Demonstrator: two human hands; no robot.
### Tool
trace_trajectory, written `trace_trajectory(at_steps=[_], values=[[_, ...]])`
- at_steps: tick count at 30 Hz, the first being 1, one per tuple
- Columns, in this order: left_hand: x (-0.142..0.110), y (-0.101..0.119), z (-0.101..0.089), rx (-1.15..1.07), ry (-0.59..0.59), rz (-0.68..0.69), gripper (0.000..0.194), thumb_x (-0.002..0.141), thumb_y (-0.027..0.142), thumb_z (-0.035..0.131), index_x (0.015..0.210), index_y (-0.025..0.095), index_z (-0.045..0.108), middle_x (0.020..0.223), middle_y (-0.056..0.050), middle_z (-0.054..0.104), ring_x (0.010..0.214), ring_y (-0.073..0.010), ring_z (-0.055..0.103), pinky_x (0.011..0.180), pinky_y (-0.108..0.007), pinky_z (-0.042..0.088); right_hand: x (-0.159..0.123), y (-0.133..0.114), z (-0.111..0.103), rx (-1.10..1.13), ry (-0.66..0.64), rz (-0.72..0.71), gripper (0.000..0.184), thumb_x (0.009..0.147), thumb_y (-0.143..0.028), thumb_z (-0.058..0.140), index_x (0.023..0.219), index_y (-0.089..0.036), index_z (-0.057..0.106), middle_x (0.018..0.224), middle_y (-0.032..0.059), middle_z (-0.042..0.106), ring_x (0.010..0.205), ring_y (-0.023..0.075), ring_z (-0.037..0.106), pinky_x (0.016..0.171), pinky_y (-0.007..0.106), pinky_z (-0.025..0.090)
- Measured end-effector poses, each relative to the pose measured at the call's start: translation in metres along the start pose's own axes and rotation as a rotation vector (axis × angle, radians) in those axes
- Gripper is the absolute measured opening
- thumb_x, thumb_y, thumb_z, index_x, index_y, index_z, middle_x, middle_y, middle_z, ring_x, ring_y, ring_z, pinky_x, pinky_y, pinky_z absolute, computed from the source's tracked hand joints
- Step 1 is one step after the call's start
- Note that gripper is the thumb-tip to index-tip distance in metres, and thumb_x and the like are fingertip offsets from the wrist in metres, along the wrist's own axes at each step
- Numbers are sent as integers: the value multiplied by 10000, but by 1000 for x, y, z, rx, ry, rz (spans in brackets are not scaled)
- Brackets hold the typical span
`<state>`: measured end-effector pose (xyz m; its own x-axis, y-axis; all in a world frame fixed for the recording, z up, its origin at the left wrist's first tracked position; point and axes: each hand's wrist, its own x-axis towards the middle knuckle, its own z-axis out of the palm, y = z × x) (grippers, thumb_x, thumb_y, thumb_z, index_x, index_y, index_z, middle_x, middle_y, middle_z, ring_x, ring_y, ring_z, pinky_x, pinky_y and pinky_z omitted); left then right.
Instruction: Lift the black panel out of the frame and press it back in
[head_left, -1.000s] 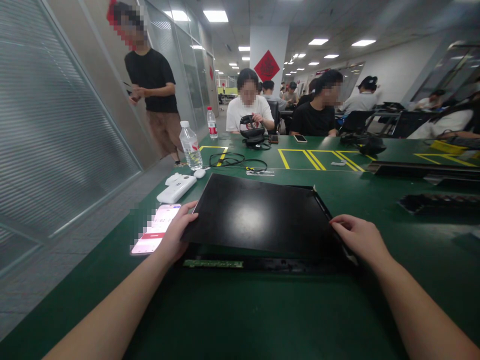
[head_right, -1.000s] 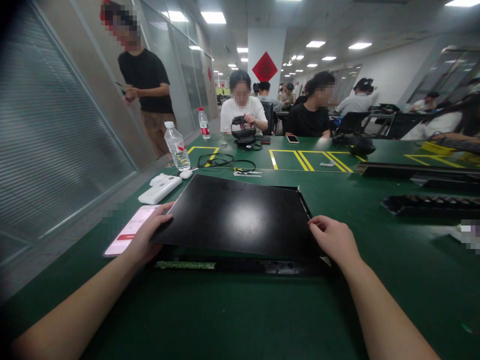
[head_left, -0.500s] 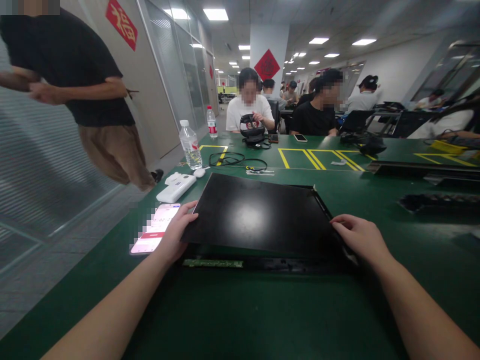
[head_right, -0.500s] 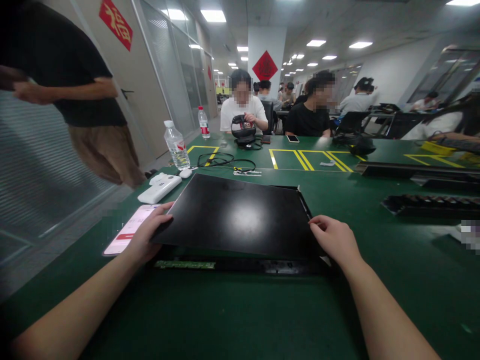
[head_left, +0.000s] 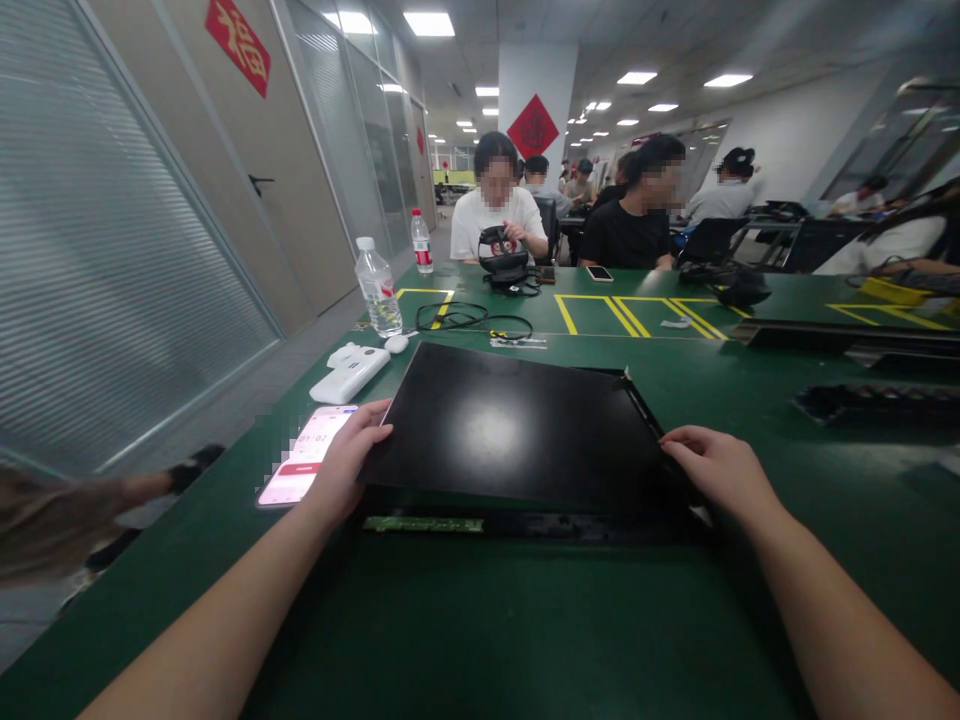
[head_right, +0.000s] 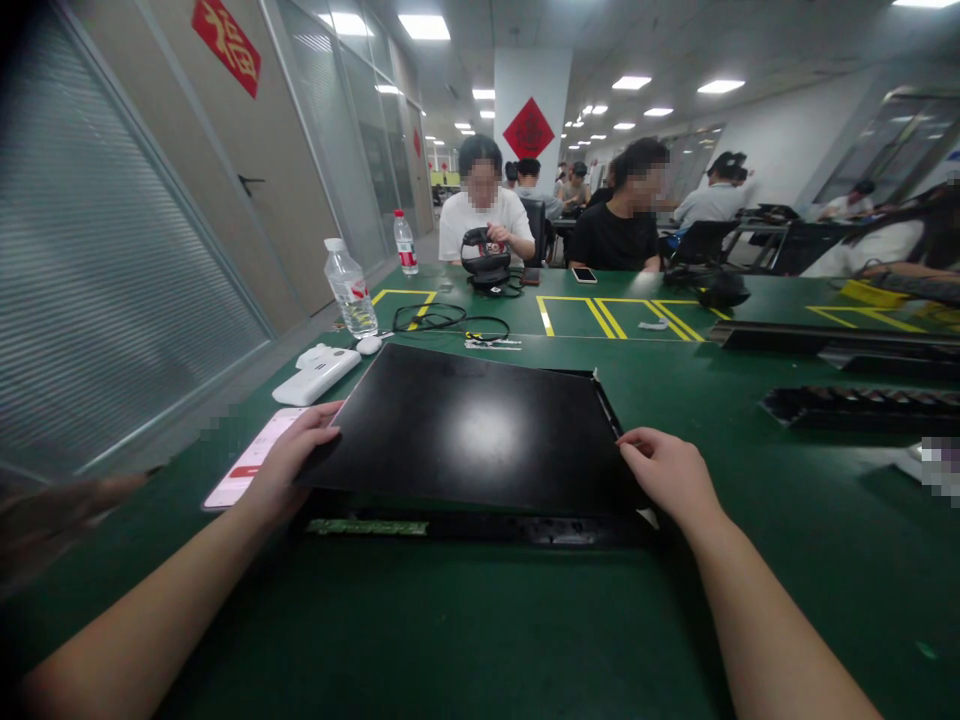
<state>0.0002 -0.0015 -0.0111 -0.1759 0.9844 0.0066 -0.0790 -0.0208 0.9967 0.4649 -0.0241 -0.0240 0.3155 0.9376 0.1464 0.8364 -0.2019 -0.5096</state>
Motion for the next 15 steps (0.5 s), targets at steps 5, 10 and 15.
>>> trace_trajectory(at_steps=[5, 10, 15], values=[[1, 8, -4, 66, -9, -8, 488, 617, 389, 845, 1075, 223, 811, 1084, -91, 808, 1122, -405, 695, 918, -453, 559, 1, 0, 0, 18, 1, 10, 275, 781, -423, 571, 803, -271, 799, 789, 37, 773, 777, 253, 705, 680, 349, 474], [5, 8, -11, 172, 9, 1, 454, 616, 476, 894, 1011, 257, 848, 1089, -105, 808, 1135, -419, 694, 947, -491, 562, 1, -1, -1, 11, 8, 1, 271, 771, -427, 576, 784, -275, 799, 770, 38, 768, 749, 251, 696, 660, 347, 474], [6, 6, -13, 321, 54, 79, 430, 582, 503, 924, 924, 251, 861, 1247, -135, 769, 1301, -438, 606, 1121, -540, 453, 1, -1, -2, 12, -9, 26, 285, 770, -442, 575, 803, -276, 804, 791, 32, 773, 774, 252, 701, 682, 354, 475]])
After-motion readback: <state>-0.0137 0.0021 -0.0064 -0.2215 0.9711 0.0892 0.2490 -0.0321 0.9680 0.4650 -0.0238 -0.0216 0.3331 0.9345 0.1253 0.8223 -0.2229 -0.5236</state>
